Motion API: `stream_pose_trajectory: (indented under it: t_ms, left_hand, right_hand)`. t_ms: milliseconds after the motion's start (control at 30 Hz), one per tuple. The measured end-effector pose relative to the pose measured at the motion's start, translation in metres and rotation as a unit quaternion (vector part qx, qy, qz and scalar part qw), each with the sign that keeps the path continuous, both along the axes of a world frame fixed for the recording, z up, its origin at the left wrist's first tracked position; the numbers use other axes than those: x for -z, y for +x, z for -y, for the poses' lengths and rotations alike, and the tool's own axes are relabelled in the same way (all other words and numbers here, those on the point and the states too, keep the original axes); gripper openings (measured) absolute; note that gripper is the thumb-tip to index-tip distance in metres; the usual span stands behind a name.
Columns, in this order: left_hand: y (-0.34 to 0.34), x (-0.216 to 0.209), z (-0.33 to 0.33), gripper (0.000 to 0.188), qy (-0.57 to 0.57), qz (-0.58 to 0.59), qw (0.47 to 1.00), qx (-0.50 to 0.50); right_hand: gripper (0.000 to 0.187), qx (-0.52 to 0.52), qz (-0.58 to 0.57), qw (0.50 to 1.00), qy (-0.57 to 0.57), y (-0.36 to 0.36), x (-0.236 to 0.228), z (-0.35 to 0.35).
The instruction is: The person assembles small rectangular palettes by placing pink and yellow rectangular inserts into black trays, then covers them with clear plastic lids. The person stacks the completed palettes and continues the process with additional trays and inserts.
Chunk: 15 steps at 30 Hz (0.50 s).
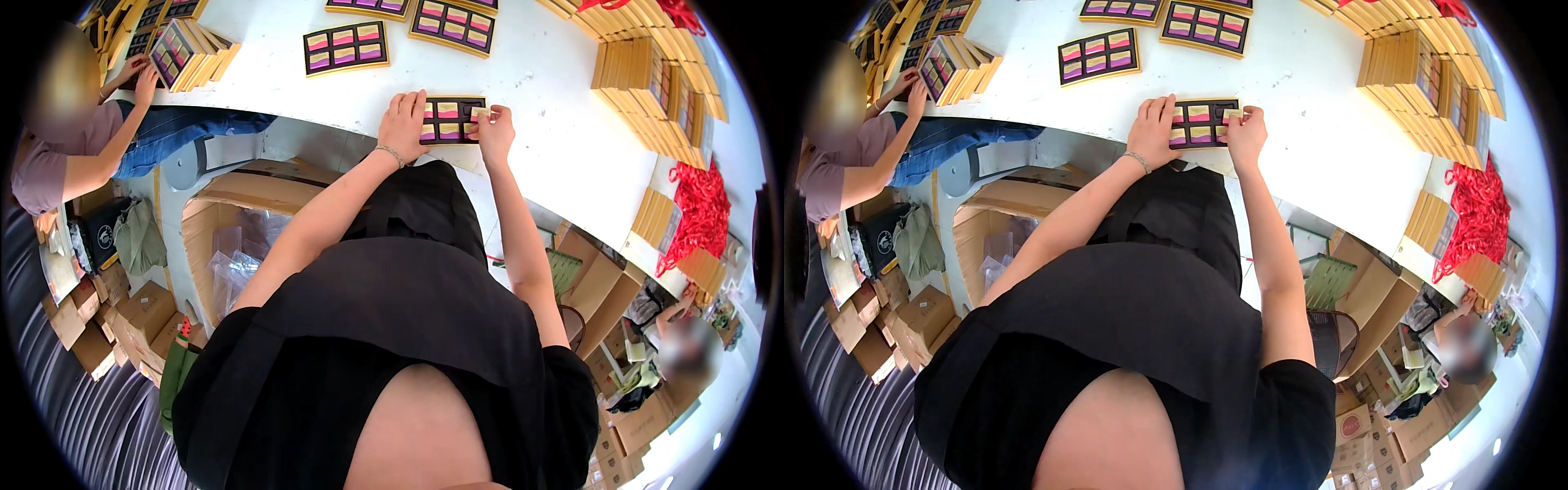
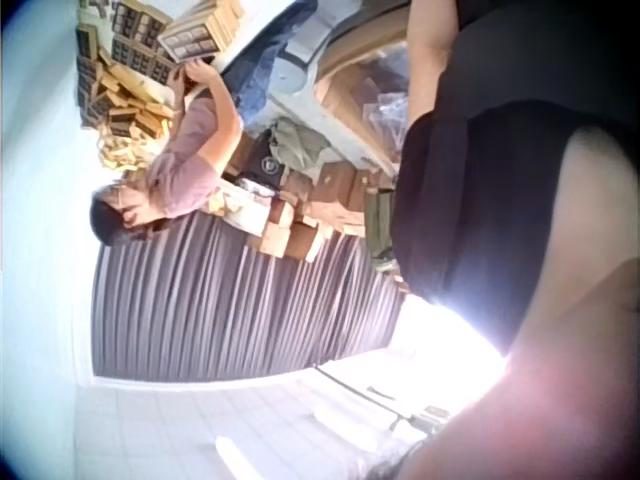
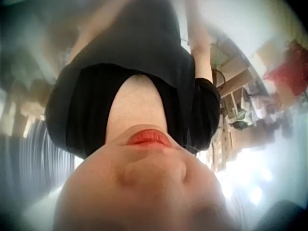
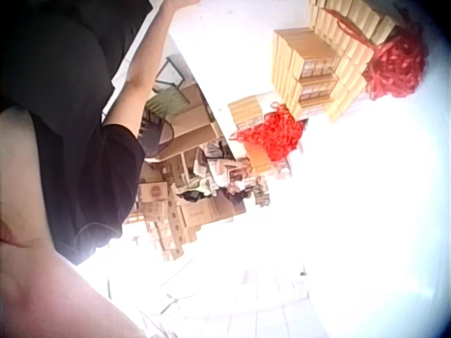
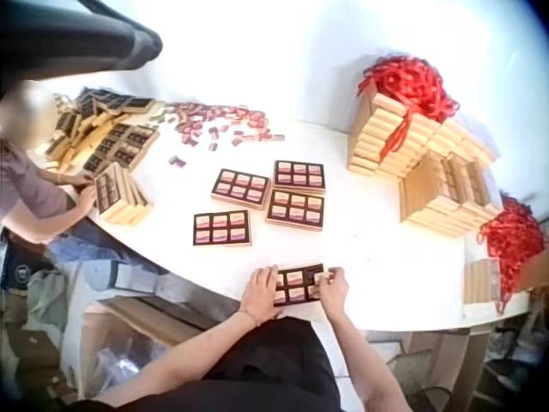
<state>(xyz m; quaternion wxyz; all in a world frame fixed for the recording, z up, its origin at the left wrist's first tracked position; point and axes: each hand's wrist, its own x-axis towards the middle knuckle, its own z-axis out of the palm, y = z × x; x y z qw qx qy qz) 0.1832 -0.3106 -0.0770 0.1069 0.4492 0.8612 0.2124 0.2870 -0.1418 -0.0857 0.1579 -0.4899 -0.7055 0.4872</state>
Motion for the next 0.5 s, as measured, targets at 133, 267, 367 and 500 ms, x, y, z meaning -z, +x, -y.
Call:
stream_pose_trajectory:
  t_ms: [133, 267, 367, 500]
  left_hand:
    - [-0.002, 0.028, 0.008, 0.097, 0.080, 0.036, 0.996, 0.010]
    - [-0.007, 0.001, 0.006, 0.109, -0.021, 0.017, 0.999, 0.026]
    - [-0.006, 0.008, 0.007, 0.110, 0.009, 0.030, 0.999, 0.028]
    - [-0.004, -0.001, 0.005, 0.106, 0.010, 0.038, 0.999, 0.008]
  right_hand:
    - [0.031, -0.086, 0.034, 0.975, 0.200, 0.001, 0.011, 0.003]
    - [0.048, -0.163, 0.133, 0.946, 0.247, 0.009, -0.009, 0.014]
    - [0.065, -0.357, 0.240, 0.805, 0.407, 0.023, -0.003, 0.023]
    - [0.077, -0.372, 0.231, 0.796, 0.418, 0.023, 0.002, 0.022]
